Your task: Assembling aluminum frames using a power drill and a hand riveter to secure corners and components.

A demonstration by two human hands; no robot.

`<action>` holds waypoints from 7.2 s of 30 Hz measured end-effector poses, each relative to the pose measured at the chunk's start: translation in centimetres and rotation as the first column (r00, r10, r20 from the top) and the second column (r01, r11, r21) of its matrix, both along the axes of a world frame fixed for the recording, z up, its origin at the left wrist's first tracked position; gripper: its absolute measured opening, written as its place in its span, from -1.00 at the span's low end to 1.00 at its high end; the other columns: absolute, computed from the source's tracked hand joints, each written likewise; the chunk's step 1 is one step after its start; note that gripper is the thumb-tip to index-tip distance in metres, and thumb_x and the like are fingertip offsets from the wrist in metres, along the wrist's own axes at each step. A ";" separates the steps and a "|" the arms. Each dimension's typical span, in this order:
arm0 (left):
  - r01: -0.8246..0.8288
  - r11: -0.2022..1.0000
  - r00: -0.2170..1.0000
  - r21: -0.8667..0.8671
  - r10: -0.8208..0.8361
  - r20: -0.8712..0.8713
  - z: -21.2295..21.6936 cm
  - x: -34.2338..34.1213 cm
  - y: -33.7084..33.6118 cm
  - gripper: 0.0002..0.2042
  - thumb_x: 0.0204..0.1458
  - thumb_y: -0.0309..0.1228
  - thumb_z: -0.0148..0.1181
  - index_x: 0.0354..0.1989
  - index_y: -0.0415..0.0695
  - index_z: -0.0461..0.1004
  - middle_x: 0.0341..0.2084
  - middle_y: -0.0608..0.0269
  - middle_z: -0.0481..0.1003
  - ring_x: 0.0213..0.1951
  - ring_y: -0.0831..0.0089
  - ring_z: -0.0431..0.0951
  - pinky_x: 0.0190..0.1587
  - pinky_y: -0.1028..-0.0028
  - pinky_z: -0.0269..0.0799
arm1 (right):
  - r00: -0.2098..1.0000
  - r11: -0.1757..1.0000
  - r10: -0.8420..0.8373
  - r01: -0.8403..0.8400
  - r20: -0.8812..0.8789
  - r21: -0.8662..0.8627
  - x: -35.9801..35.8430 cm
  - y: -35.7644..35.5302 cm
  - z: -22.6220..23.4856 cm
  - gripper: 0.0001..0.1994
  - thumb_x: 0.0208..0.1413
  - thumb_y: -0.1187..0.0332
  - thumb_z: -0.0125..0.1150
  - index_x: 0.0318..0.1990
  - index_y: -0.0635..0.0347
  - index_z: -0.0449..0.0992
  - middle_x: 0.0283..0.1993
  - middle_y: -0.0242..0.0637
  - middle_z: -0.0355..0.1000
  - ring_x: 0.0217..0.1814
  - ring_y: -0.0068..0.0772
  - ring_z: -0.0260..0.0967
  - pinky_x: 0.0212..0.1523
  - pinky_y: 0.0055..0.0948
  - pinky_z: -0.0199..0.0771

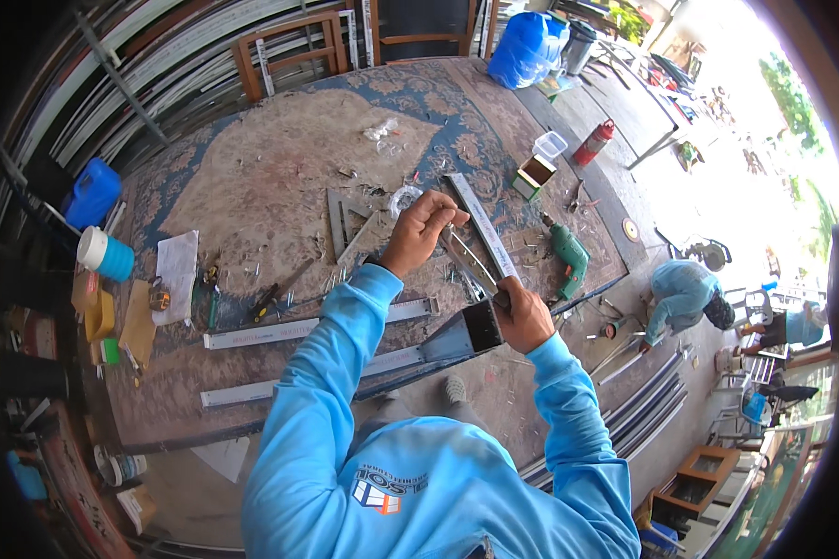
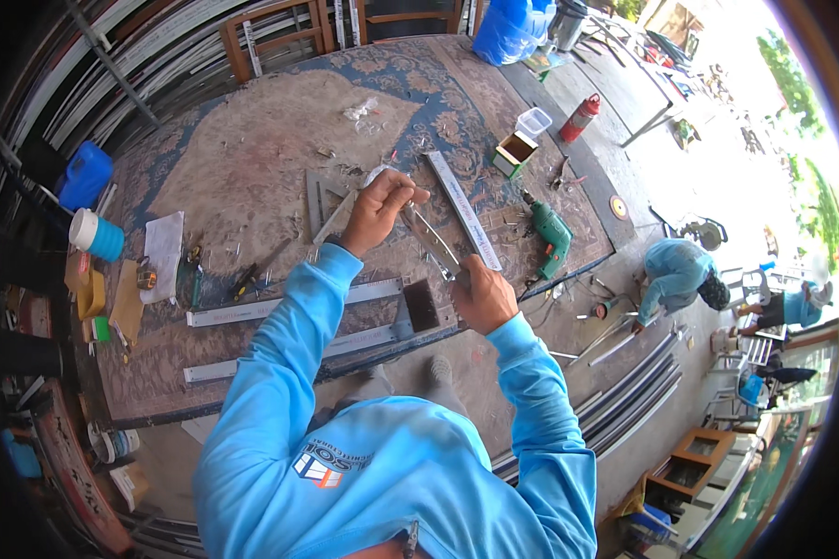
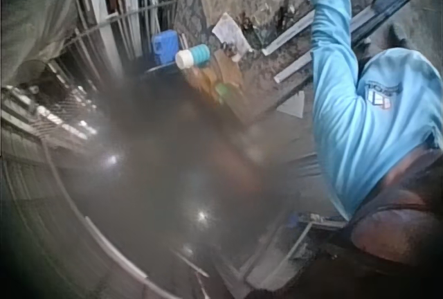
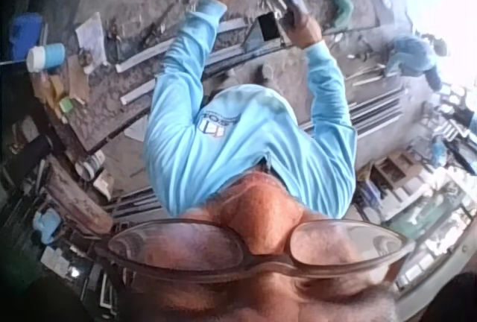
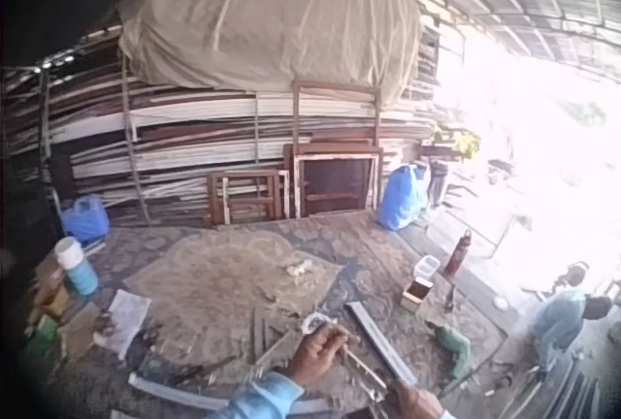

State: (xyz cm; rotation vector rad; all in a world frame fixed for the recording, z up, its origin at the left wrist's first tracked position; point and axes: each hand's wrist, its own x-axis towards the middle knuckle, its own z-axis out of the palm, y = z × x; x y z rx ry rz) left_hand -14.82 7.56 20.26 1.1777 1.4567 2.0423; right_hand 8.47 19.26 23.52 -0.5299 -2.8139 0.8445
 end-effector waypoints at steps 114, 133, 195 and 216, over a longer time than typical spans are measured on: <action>-0.386 0.586 0.784 -0.713 -0.199 -0.588 -23.8 14.3 -11.4 -0.62 0.04 -0.19 0.23 0.02 -0.03 0.45 -0.07 0.18 0.37 0.00 0.13 0.38 0.08 0.07 0.31 | 0.806 -0.477 0.140 0.564 0.575 -0.674 12.0 -6.4 -18.0 -0.70 0.19 0.14 0.26 -0.23 0.24 0.50 -0.39 -0.21 0.47 -0.37 -0.28 0.47 -0.30 -0.30 0.52; -0.089 0.705 0.994 -0.703 0.018 -0.109 -15.0 15.3 -9.5 -0.38 -0.25 -0.20 0.54 0.05 -0.11 0.48 0.04 -0.04 0.45 0.12 0.03 0.44 0.18 0.17 0.36 | 0.964 0.712 0.128 0.075 0.234 -0.698 14.7 14.9 -5.1 -0.72 0.29 0.17 0.21 -0.25 0.26 0.54 -0.54 -0.52 0.30 -0.54 -0.70 0.18 -0.53 -0.54 0.21; -0.451 0.624 0.891 -0.638 0.361 -0.276 -11.1 15.8 -19.5 -0.64 0.01 -0.39 0.45 -0.08 -0.18 0.45 -0.22 0.14 0.47 -0.21 0.29 0.52 -0.14 0.36 0.48 | 0.833 0.803 -0.267 0.470 0.484 -0.367 -6.0 18.0 -19.0 -0.37 -0.20 0.10 0.53 -0.07 0.41 0.45 -0.20 -0.05 0.57 -0.26 -0.23 0.57 -0.27 -0.33 0.59; -0.193 0.393 0.979 -0.899 0.139 -0.150 -20.3 24.2 41.5 0.17 -0.15 -0.31 0.47 0.48 -0.31 -0.37 0.26 -0.32 0.24 0.24 -0.10 0.36 0.25 0.14 0.33 | 0.626 0.679 -0.640 0.189 -0.446 -0.709 20.9 19.3 -7.6 -0.51 0.24 0.32 0.27 0.24 0.22 0.24 0.10 -0.15 0.36 0.11 -0.11 0.44 0.22 -0.03 0.44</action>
